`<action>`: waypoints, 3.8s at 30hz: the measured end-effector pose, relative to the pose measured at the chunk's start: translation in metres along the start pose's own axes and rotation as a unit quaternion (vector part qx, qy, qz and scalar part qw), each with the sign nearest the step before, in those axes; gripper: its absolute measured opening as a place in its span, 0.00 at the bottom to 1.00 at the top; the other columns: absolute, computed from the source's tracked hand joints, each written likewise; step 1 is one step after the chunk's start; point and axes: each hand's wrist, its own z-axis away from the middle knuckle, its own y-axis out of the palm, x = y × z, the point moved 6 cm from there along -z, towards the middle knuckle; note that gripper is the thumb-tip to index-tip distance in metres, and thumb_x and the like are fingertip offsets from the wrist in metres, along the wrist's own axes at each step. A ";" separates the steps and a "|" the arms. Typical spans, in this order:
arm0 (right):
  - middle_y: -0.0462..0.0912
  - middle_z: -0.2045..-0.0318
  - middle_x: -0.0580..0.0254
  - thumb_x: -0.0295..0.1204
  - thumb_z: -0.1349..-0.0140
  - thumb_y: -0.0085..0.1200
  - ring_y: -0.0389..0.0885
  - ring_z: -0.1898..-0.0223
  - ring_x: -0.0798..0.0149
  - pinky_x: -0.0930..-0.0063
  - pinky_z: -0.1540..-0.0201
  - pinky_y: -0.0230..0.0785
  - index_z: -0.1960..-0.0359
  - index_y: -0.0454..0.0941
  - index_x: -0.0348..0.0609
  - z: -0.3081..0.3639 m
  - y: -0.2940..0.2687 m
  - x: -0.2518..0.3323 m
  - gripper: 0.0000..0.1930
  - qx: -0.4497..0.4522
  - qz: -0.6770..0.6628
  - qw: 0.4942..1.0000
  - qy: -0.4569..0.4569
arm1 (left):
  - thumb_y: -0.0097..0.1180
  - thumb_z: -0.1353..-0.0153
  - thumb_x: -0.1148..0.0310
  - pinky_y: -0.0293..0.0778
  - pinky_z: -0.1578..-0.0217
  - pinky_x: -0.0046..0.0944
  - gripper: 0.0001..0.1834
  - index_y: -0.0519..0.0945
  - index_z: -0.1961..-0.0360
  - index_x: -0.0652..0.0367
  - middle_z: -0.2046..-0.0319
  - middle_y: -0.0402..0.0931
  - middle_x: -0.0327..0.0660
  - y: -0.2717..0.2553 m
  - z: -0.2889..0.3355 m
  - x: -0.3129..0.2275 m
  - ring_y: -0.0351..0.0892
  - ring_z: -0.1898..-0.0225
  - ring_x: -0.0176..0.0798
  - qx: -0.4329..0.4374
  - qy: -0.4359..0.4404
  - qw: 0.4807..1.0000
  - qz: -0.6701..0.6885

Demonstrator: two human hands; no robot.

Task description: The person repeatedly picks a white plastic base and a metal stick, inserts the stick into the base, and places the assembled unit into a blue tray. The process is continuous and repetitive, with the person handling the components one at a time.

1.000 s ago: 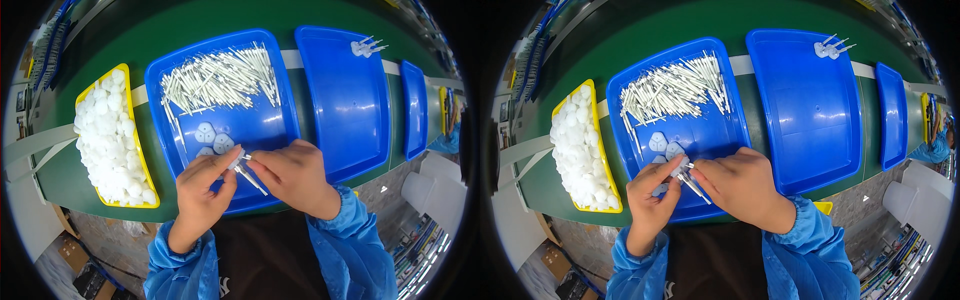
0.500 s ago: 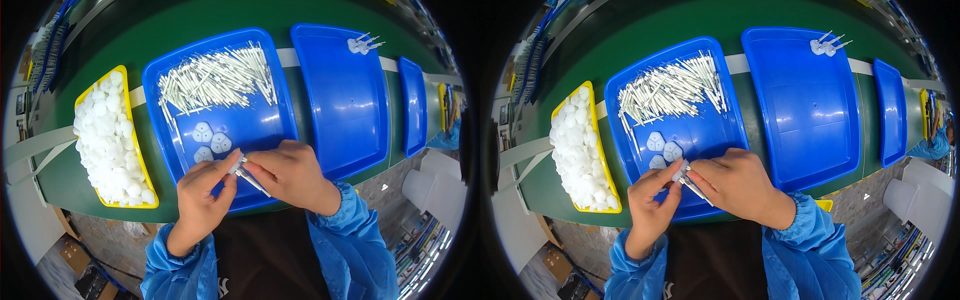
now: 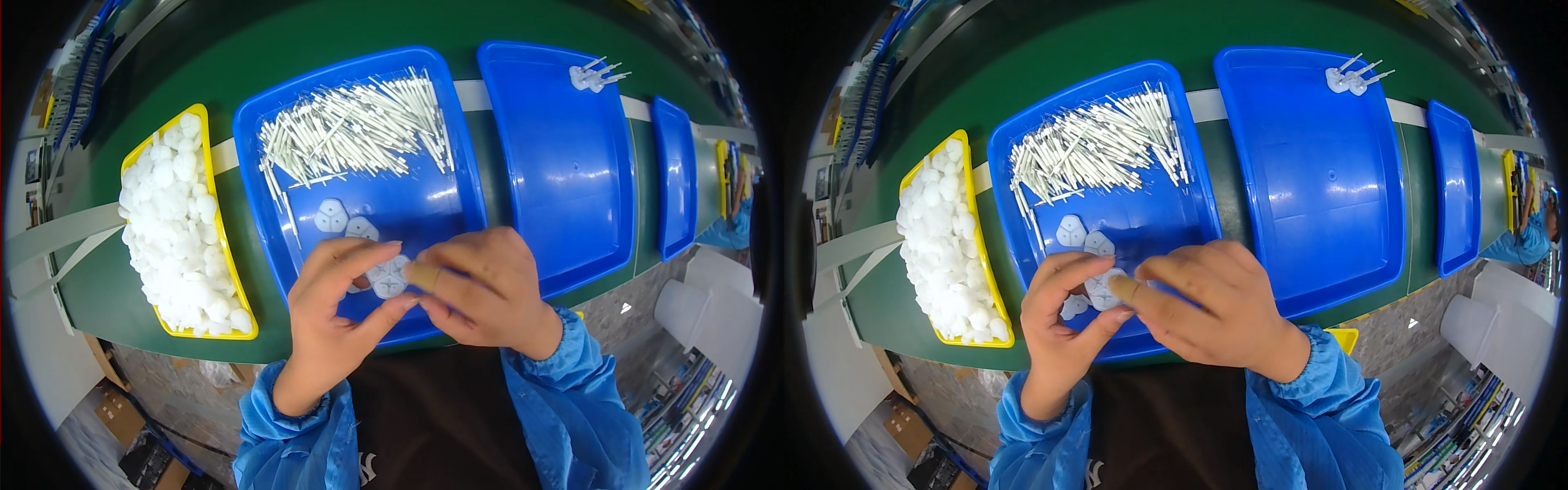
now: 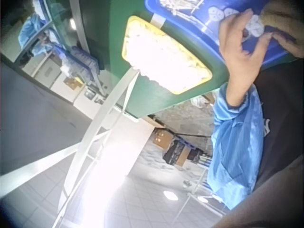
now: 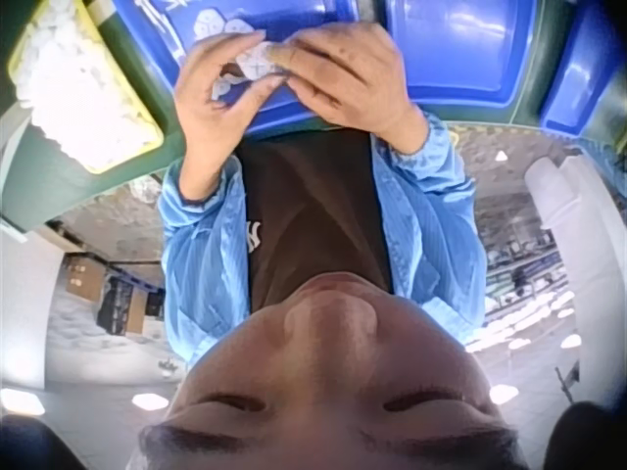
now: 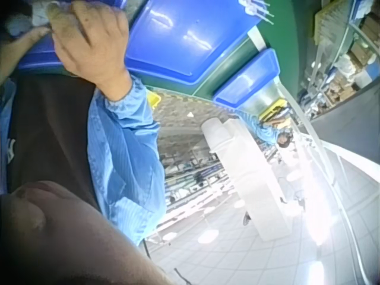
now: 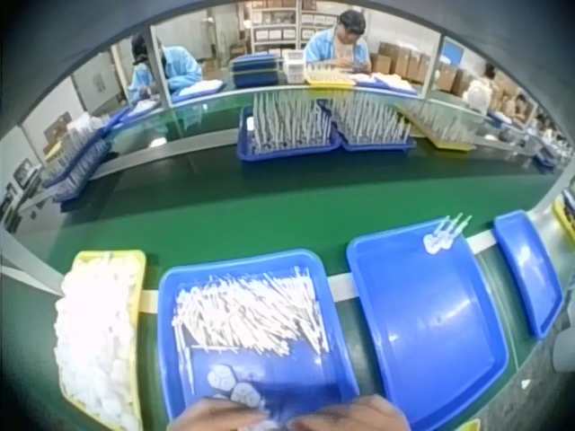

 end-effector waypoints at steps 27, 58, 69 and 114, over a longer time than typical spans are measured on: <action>0.91 0.61 0.59 0.25 0.37 0.74 0.90 0.67 0.58 0.66 0.63 0.81 0.53 0.90 0.44 -0.004 0.010 -0.027 0.12 0.100 -0.283 0.922 0.245 | 0.81 0.47 0.78 0.82 0.56 0.40 0.34 0.88 0.36 0.59 0.41 0.89 0.50 0.013 0.011 0.003 0.87 0.52 0.46 0.015 0.126 0.990 -0.064; 0.85 0.55 0.71 0.32 0.46 0.73 0.82 0.41 0.60 0.37 0.19 0.60 0.60 0.90 0.53 -0.014 -0.007 -0.038 0.11 0.142 0.095 0.985 -0.002 | 0.74 0.43 0.73 0.76 0.56 0.48 0.11 0.90 0.58 0.51 0.59 0.84 0.34 0.032 -0.038 0.012 0.83 0.59 0.46 0.141 0.139 0.960 -0.199; 0.85 0.55 0.70 0.34 0.46 0.75 0.83 0.41 0.60 0.36 0.18 0.60 0.61 0.90 0.53 -0.012 0.007 -0.040 0.11 0.176 0.066 0.981 -0.039 | 0.76 0.45 0.72 0.74 0.57 0.48 0.09 0.90 0.62 0.52 0.60 0.86 0.34 0.035 -0.039 0.016 0.83 0.59 0.46 0.161 0.135 0.951 -0.226; 0.85 0.64 0.67 0.31 0.41 0.65 0.85 0.58 0.61 0.59 0.46 0.75 0.61 0.88 0.50 -0.083 0.017 -0.062 0.07 0.000 0.290 0.951 -0.108 | 0.75 0.43 0.70 0.73 0.58 0.43 0.19 0.93 0.48 0.49 0.49 0.86 0.35 0.051 0.033 -0.001 0.82 0.57 0.41 0.097 0.216 0.938 -0.254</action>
